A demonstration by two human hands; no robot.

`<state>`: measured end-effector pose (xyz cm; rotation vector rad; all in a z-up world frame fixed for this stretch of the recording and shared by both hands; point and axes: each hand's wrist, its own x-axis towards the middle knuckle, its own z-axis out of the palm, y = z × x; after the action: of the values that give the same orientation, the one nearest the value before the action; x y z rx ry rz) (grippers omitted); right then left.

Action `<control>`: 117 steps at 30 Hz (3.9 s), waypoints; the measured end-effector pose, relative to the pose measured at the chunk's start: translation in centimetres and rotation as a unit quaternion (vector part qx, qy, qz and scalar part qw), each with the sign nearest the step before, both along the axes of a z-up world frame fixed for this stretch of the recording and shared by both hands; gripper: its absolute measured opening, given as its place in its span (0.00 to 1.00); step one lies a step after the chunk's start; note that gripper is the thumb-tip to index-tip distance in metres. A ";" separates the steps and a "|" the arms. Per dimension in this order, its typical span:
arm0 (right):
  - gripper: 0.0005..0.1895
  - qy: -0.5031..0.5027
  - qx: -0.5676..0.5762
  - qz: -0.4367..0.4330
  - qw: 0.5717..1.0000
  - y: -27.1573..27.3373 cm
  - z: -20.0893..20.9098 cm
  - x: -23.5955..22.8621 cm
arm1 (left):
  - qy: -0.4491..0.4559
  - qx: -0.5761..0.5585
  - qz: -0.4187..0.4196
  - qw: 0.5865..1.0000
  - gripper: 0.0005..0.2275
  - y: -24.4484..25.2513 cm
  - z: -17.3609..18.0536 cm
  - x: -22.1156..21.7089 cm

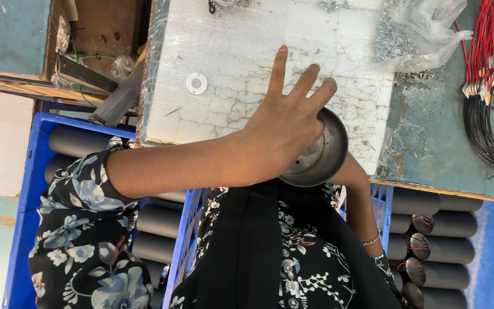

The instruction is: The person assembles LED lights into a black cylindrical housing. They insert wires, apply adhesive, and secure the components using a power drill. The finished unit is placed into a blue crate alongside other completed units.

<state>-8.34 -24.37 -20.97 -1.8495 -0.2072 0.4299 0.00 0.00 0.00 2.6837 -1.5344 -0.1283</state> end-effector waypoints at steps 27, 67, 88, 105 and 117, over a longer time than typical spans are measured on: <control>0.46 0.015 -0.012 -0.011 1.000 0.4 0.9 0.1 | -0.020 -0.023 -0.032 0.999 0.04 -1.6 -1.0 0.5; 0.44 0.039 -0.033 -0.023 0.998 0.9 1.7 0.2 | 0.005 -0.106 -0.077 0.991 0.04 -0.1 -1.6 1.3; 0.52 -0.015 -0.058 0.068 0.996 1.8 5.5 3.6 | 0.024 -0.046 -0.012 0.999 0.06 -0.5 -0.2 1.6; 0.08 -0.164 -0.158 -0.114 0.967 -0.6 10.0 16.2 | -0.019 -0.058 0.014 0.998 0.10 -0.1 -0.4 0.5; 0.04 -0.305 -0.227 -0.074 0.922 2.8 8.7 16.7 | -0.007 -0.070 0.022 0.997 0.08 -0.4 -0.6 0.6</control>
<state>8.35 -21.54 -12.22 -2.4015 -0.4106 -0.2448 0.57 -0.39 -0.56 2.6116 -1.4294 0.0001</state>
